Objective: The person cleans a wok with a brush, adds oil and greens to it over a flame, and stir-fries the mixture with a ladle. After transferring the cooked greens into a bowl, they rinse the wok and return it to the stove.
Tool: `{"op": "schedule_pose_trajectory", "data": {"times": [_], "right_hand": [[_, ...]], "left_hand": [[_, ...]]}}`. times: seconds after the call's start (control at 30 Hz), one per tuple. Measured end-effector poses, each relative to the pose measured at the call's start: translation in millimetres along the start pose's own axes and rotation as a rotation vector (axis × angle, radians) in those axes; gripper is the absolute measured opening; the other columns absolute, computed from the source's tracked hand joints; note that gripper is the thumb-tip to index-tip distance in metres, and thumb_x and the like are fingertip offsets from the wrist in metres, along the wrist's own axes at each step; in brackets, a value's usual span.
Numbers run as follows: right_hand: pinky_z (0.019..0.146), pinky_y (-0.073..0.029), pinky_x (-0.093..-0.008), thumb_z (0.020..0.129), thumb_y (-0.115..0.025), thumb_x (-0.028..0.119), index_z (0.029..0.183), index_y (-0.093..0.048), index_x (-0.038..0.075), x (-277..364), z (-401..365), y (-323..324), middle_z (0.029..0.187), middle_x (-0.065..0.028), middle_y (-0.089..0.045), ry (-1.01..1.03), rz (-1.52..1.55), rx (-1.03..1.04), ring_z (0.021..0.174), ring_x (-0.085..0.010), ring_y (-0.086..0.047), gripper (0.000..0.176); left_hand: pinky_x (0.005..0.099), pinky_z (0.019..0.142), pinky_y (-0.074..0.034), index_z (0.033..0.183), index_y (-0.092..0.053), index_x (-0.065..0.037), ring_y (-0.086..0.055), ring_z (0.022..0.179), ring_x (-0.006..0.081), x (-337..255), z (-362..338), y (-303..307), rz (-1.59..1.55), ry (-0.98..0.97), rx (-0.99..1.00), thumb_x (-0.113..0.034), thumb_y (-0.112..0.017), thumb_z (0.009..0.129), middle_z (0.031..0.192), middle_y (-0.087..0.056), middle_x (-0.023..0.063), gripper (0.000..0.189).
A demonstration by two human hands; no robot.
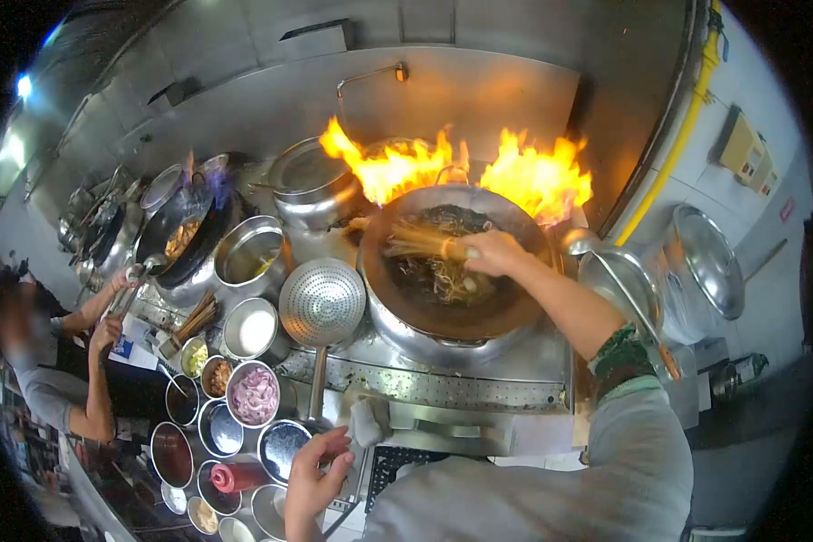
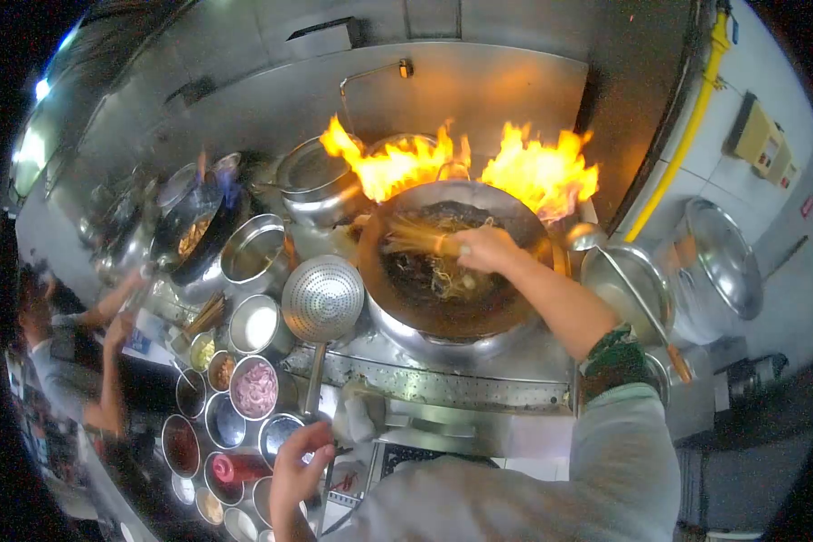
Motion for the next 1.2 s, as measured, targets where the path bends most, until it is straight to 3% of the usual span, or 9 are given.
{"op": "schedule_pose_trajectory", "data": {"times": [0.13, 0.27, 0.47, 0.53, 0.7, 0.83, 0.93, 1.07, 1.2], "right_hand": [[0.089, -0.056, -0.0431, 0.077, -0.08, 0.036, 0.129, -0.067, 0.014, 9.7, -28.6, -7.9, 0.113, -0.0188, -0.072, 0.208, 0.095, 0.014, 0.101, -0.0333, -0.071, 0.058], [0.089, -0.056, -0.0426, 0.079, -0.08, 0.036, 0.126, -0.069, 0.016, 39.3, -18.8, -12.1, 0.11, -0.0165, -0.073, -0.358, 0.494, 0.164, 0.102, -0.0337, -0.07, 0.053], [0.084, -0.057, -0.0457, 0.076, -0.076, 0.028, 0.111, -0.075, 0.018, 35.1, -113.0, 36.0, 0.1, -0.0164, -0.074, 0.031, -0.083, 0.256, 0.096, -0.033, -0.072, 0.036], [0.084, -0.058, -0.0465, 0.077, -0.071, 0.021, 0.107, -0.076, 0.018, 39.0, -104.8, 50.3, 0.102, -0.0168, -0.074, -0.246, -0.264, 0.282, 0.098, -0.034, -0.072, 0.031], [0.079, -0.059, -0.0458, 0.079, -0.068, 0.014, 0.098, -0.076, 0.003, 53.1, -109.3, 39.0, 0.101, -0.0189, -0.075, -0.271, -0.426, 0.249, 0.095, -0.0356, -0.073, 0.023], [0.083, -0.058, -0.045, 0.084, -0.066, 0.018, 0.101, -0.077, 0.011, -9.2, -85.7, 42.5, 0.106, -0.016, -0.075, -0.461, -0.49, 0.109, 0.1, -0.0316, -0.073, 0.021], [0.084, -0.058, -0.0448, 0.086, -0.065, 0.019, 0.105, -0.076, 0.012, 11.8, -61.9, 21.5, 0.105, -0.0151, -0.075, -0.392, -0.495, 0.086, 0.1, -0.0311, -0.073, 0.023], [0.084, -0.058, -0.0465, 0.084, -0.064, 0.018, 0.105, -0.076, 0.015, 5.5, -79.2, 70.0, 0.102, -0.0139, -0.076, -0.325, -0.473, 0.253, 0.1, -0.0311, -0.073, 0.024], [0.081, -0.058, -0.0464, 0.081, -0.068, 0.019, 0.101, -0.077, 0.014, -8.5, -43.9, 27.6, 0.1, -0.0125, -0.076, -0.401, -0.583, 0.063, 0.099, -0.0305, -0.073, 0.022]], "left_hand": [[0.0324, 0.082, -0.056, 0.128, -0.064, -0.001, -0.072, 0.094, 0.0216, 5.1, -3.3, -3.9, -0.039, 0.039, 0.027, -0.009, -0.072, 0.09, 0.106, -0.073, 0.0147, 0.039], [0.0321, 0.082, -0.056, 0.127, -0.065, -0.001, -0.072, 0.094, 0.0208, -14.5, 7.2, -10.9, 0.024, -0.043, 0.105, -0.009, -0.071, 0.091, 0.106, -0.073, 0.015, 0.038], [0.0314, 0.082, -0.055, 0.128, -0.064, -0.001, -0.071, 0.095, 0.0197, 21.2, -9.9, 0.5, -0.027, 0.003, 0.074, -0.01, -0.071, 0.091, 0.107, -0.073, 0.0148, 0.038], [0.0312, 0.082, -0.055, 0.128, -0.064, -0.001, -0.071, 0.096, 0.0197, 14.0, -9.3, -5.1, -0.051, 0.009, 0.11, -0.01, -0.071, 0.091, 0.107, -0.073, 0.0143, 0.038], [0.0322, 0.08, -0.056, 0.126, -0.065, -0.001, -0.071, 0.094, 0.02, 21.7, -22.7, 4.7, 0.039, -0.118, 0.106, -0.011, -0.072, 0.091, 0.107, -0.073, 0.0136, 0.037], [0.0339, 0.082, -0.056, 0.124, -0.066, -0.003, -0.071, 0.096, 0.0249, 58.0, -36.4, 8.8, -0.029, 0.12, 0.018, -0.016, -0.076, 0.088, 0.106, -0.072, 0.0147, 0.039], [0.0359, 0.082, -0.056, 0.123, -0.067, -0.003, -0.07, 0.099, 0.0271, 51.4, -28.8, -2.5, 0.133, -0.012, 0.011, -0.021, -0.077, 0.087, 0.109, -0.07, 0.0151, 0.041], [0.0399, 0.089, -0.053, 0.125, -0.066, -0.003, -0.066, 0.108, 0.0322, 83.0, -34.1, 0.5, 0.038, 0.078, -0.067, -0.024, -0.076, 0.088, 0.119, -0.066, 0.0173, 0.044], [0.0431, 0.101, -0.047, 0.134, -0.055, 0.003, -0.058, 0.12, 0.0398, 82.4, 5.4, -31.4, 0.196, 0.001, -0.14, -0.027, -0.075, 0.089, 0.129, -0.059, 0.024, 0.058]]}}
Point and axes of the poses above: each hand's wrist, its own z-axis towards the middle knuckle, its own y-axis out of the back of the hand, x = y × z, the point moved 5 cm from there along z, towards the middle knuckle
